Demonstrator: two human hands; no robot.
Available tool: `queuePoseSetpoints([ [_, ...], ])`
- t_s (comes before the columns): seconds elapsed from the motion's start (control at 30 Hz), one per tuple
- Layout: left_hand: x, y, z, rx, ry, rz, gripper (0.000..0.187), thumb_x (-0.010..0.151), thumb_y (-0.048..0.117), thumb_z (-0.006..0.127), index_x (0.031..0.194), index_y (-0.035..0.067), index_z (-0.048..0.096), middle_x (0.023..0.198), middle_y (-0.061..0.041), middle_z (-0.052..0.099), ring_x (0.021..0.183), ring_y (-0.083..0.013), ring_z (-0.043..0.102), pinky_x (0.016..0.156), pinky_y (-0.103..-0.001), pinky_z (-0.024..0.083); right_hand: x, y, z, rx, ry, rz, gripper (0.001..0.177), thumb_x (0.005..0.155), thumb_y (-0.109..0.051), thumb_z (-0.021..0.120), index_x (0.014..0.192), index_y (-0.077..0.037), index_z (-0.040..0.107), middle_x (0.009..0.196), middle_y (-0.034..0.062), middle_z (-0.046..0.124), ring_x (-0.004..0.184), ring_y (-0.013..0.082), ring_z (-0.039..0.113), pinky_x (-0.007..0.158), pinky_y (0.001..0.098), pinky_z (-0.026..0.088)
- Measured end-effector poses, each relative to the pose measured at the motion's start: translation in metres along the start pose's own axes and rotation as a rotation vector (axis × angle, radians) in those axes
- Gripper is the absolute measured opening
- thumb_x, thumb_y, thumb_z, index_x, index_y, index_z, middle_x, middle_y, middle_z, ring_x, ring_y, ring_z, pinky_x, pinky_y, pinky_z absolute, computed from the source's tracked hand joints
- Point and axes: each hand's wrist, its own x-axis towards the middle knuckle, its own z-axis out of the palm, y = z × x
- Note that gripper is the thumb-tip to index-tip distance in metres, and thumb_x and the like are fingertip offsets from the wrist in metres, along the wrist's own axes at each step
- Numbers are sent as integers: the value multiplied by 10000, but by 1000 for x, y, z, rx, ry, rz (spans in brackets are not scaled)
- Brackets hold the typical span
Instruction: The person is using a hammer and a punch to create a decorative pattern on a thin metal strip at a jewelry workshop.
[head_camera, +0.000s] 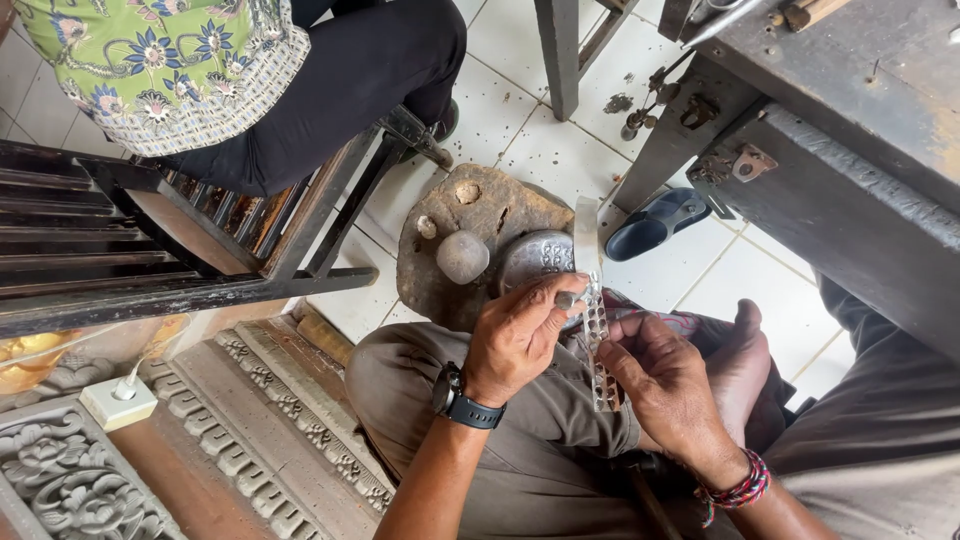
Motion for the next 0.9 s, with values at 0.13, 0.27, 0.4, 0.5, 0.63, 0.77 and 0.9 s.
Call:
queuePoseSetpoints([
  [0.13, 2, 1, 0, 14, 10, 19, 205, 865, -90, 465, 1058, -30, 503, 1016, -134, 592, 817, -242, 679, 754, -281, 577, 1, 2, 0, 1, -3, -2, 30, 797, -81, 597, 818, -79, 575, 676, -17, 553, 581, 64, 465, 560, 200, 387],
  [0.27, 2, 1, 1, -5, 29, 39, 153, 861, -98, 457, 1007, -78, 496, 1023, -152, 573, 834, -276, 663, 738, -305, 599, 1, 0, 0, 15, -8, -7, 29, 805, -82, 594, 814, -78, 567, 655, -18, 544, 555, 61, 461, 537, 199, 385],
  [0.4, 2, 2, 2, 3, 28, 11, 176, 865, -84, 461, 1036, -65, 500, 1030, -145, 579, 859, -279, 665, 742, -293, 598, 1, 3, -1, 28, -17, -13, 33, 808, -85, 588, 831, -81, 565, 667, -19, 541, 576, 60, 450, 554, 201, 379],
  [0.5, 2, 2, 2, -6, 43, 22, 182, 843, -121, 480, 1019, -77, 498, 1021, -145, 570, 891, -274, 641, 753, -313, 602, 1, 2, 0, -4, -10, -13, 34, 804, -88, 592, 827, -81, 567, 669, -16, 550, 576, 63, 464, 556, 202, 389],
  [0.63, 1, -1, 4, 23, 66, 36, 204, 839, -109, 503, 1037, -57, 504, 1018, -144, 590, 899, -257, 642, 772, -300, 593, 1, 1, 1, 13, -7, -5, 30, 807, -83, 590, 819, -81, 562, 640, -14, 537, 556, 65, 458, 539, 204, 385],
  [0.77, 0, -3, 6, 21, 82, 52, 232, 847, -110, 509, 1071, -51, 501, 1045, -142, 592, 943, -253, 630, 773, -301, 600, 1, 2, 1, 5, 2, 1, 28, 803, -76, 592, 815, -82, 567, 638, -16, 543, 554, 64, 461, 539, 201, 388],
  [0.9, 1, -2, 5, -5, 70, 46, 219, 858, -101, 482, 1073, -60, 496, 1049, -154, 585, 949, -265, 625, 767, -318, 605, 1, 1, 0, -21, 0, 5, 34, 801, -95, 595, 815, -87, 565, 606, -17, 530, 540, 65, 451, 529, 206, 380],
])
